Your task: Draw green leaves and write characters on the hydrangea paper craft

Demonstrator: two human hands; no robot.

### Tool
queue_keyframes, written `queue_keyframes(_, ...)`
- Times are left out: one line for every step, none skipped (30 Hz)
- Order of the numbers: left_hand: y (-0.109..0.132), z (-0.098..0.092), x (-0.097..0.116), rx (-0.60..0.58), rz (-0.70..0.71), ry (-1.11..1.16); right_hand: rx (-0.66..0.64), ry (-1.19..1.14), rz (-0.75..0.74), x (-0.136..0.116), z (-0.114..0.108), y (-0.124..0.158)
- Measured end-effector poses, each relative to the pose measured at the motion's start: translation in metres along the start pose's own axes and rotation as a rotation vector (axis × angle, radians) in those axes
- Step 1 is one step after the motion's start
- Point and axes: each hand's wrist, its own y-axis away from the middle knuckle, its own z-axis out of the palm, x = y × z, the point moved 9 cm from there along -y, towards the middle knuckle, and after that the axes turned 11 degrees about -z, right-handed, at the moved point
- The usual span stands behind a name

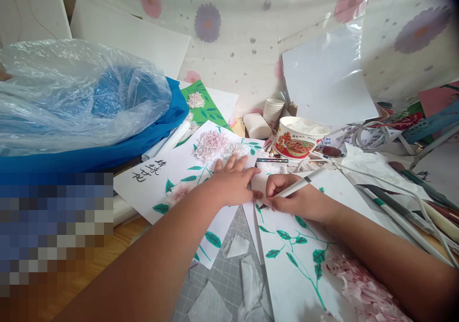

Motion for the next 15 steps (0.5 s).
queue_keyframes(0.0,0.0,0.0,0.001,0.0,0.0,-0.005,-0.003,-0.001,0.0,0.0,0.0)
queue_keyframes(0.0,0.0,0.0,0.002,-0.001,0.0,-0.008,-0.005,-0.001,0.0,0.0,0.0)
queue_keyframes(0.0,0.0,0.0,0.003,-0.002,0.001,-0.011,-0.006,-0.001,0.0,0.001,0.001)
queue_keyframes(0.0,0.0,0.0,0.003,-0.004,0.001,-0.013,-0.009,-0.001,-0.001,0.001,0.001)
queue_keyframes(-0.001,0.001,0.0,0.002,-0.006,0.001,-0.014,-0.012,0.0,-0.001,0.001,0.001)
queue_keyframes(-0.001,0.001,0.0,-0.001,-0.006,0.001,-0.014,-0.017,0.001,-0.002,0.001,0.001)
queue_keyframes(-0.001,0.001,0.0,-0.004,-0.005,0.001,-0.01,-0.021,0.002,-0.003,0.001,0.001)
queue_keyframes(0.0,0.001,0.0,-0.006,-0.004,0.001,-0.002,-0.027,0.003,-0.003,0.001,0.001)
queue_keyframes(0.0,0.001,0.0,-0.007,-0.003,0.003,0.012,-0.036,0.002,-0.002,0.0,0.0)
queue_keyframes(0.0,0.001,0.0,-0.006,0.0,0.005,0.037,-0.049,0.001,-0.001,-0.002,0.0)
queue_keyframes(0.0,0.0,0.0,-0.006,0.002,0.008,0.074,-0.068,-0.005,0.0,-0.006,0.0)
queue_keyframes(0.0,0.0,0.001,-0.007,0.005,0.012,0.126,-0.094,-0.019,0.0,-0.012,0.001)
queue_keyframes(0.0,0.0,0.001,-0.009,0.009,0.016,0.191,-0.126,-0.04,-0.001,-0.02,0.001)
queue_keyframes(0.001,0.0,0.002,-0.012,0.014,0.021,0.263,-0.16,-0.068,-0.003,-0.029,0.002)
queue_keyframes(0.001,-0.001,0.002,-0.015,0.018,0.025,0.335,-0.193,-0.1,-0.007,-0.039,0.003)
